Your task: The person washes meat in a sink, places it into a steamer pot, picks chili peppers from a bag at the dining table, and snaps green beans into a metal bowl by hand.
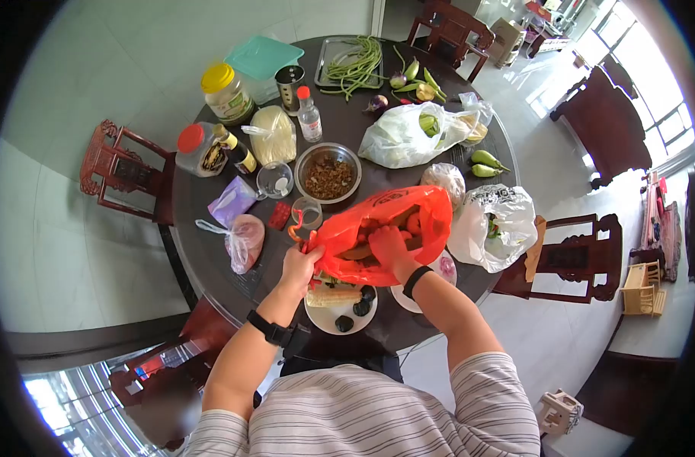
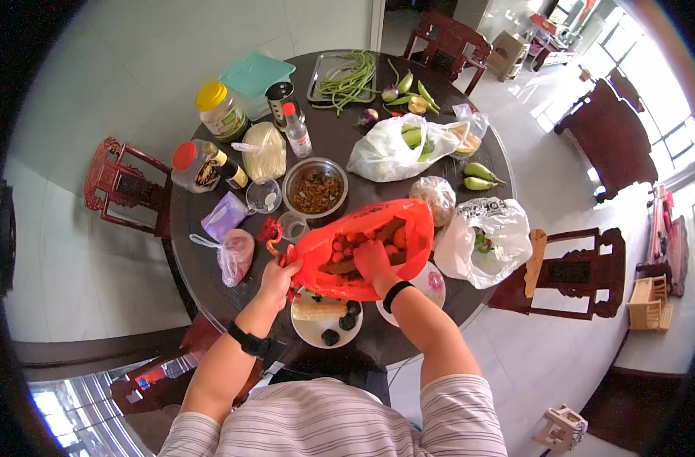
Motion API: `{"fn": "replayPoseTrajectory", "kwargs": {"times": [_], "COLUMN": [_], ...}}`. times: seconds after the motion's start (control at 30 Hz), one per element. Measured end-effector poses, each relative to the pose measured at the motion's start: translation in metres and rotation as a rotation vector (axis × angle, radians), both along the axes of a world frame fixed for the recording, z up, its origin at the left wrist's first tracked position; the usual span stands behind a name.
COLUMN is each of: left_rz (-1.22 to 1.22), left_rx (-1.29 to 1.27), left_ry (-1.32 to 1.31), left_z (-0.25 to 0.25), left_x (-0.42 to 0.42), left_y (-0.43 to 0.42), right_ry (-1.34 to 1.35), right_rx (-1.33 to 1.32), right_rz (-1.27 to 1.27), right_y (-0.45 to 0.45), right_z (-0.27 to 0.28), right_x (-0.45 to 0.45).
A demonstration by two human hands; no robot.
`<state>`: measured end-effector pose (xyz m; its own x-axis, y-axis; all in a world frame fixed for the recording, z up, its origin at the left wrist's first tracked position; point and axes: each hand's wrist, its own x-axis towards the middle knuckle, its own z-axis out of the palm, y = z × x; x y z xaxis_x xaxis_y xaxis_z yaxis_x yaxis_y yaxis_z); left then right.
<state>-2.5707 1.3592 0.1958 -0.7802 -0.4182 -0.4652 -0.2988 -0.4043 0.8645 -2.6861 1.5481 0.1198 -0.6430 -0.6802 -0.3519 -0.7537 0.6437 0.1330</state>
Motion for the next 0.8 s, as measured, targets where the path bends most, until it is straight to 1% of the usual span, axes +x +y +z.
{"fn": "replayPoseTrajectory", "kwargs": {"times": [0.03, 0.07, 0.1, 0.13, 0.17, 0.2, 0.27, 0.33, 0.37, 0.4, 0.43, 0.47, 0.5, 0.57, 0.6, 0.67, 0.73, 0.77, 0.8], "left_rz": [-0.068, -0.132, -0.130, -0.107, -0.084, -0.020, -0.051, -0.079, -0.082, -0.005, 0.079, 0.106, 0.123, 0.061, 0.072, 0.127, 0.185, 0.158, 0.112], "left_rx": [0.008, 0.016, 0.015, 0.022, 0.033, 0.052, 0.080, 0.091, 0.091, 0.137, 0.184, 0.121, 0.122, 0.039, 0.053, 0.079, 0.108, 0.180, 0.176], "left_ry": [-0.048, -0.098, -0.094, -0.089, -0.091, -0.088, -0.090, -0.044, -0.043, -0.010, 0.011, 0.007, -0.018, -0.034, -0.041, -0.038, -0.035, -0.057, -0.072], "left_z": [0.006, 0.012, 0.016, 0.020, 0.021, 0.032, 0.026, 0.020, 0.016, 0.023, 0.025, 0.020, 0.019, 0.024, 0.028, 0.024, 0.008, 0.016, 0.021], "left_x": [0.003, 0.004, 0.003, 0.003, 0.006, 0.003, 0.003, -0.001, -0.004, -0.008, -0.008, -0.009, -0.005, 0.002, 0.007, 0.020, 0.037, 0.050, 0.061], "left_y": [-0.004, -0.008, -0.012, -0.014, -0.014, -0.010, -0.015, -0.019, -0.019, -0.014, -0.011, -0.014, -0.021, -0.034, -0.037, -0.050, -0.068, -0.074, -0.079], "right_ry": [0.061, 0.066, 0.053, 0.015, -0.060, -0.176, -0.433, -0.537, -0.561, -0.577, -0.586, -0.598, -0.609, -0.369, -0.141, -0.177, -0.283, -0.338, -0.387], "right_rx": [0.022, 0.021, -0.038, -0.164, -0.357, -0.541, -0.900, -1.018, -1.035, -1.007, -0.939, -0.839, -0.740, -0.634, -0.693, -0.685, -0.788, -0.921, -1.057], "right_rz": [0.134, 0.135, 0.085, -0.006, -0.146, -0.302, -0.624, -0.757, -0.792, -0.805, -0.784, -0.752, -0.713, -0.531, -0.425, -0.351, -0.490, -0.519, -0.549], "right_y": [0.001, -0.002, -0.001, 0.001, 0.004, 0.004, 0.001, -0.006, -0.011, -0.016, -0.020, -0.020, -0.022, -0.014, -0.003, 0.018, 0.043, 0.063, 0.082], "right_z": [-0.008, -0.016, -0.016, -0.007, 0.001, 0.013, 0.036, 0.044, 0.048, 0.050, 0.059, 0.068, 0.080, 0.096, 0.103, 0.139, 0.170, 0.168, 0.166], "right_x": [-0.004, -0.011, -0.017, -0.022, -0.029, -0.035, -0.048, -0.050, -0.051, -0.053, -0.050, -0.044, -0.038, -0.024, -0.012, 0.007, 0.032, 0.042, 0.051]}}
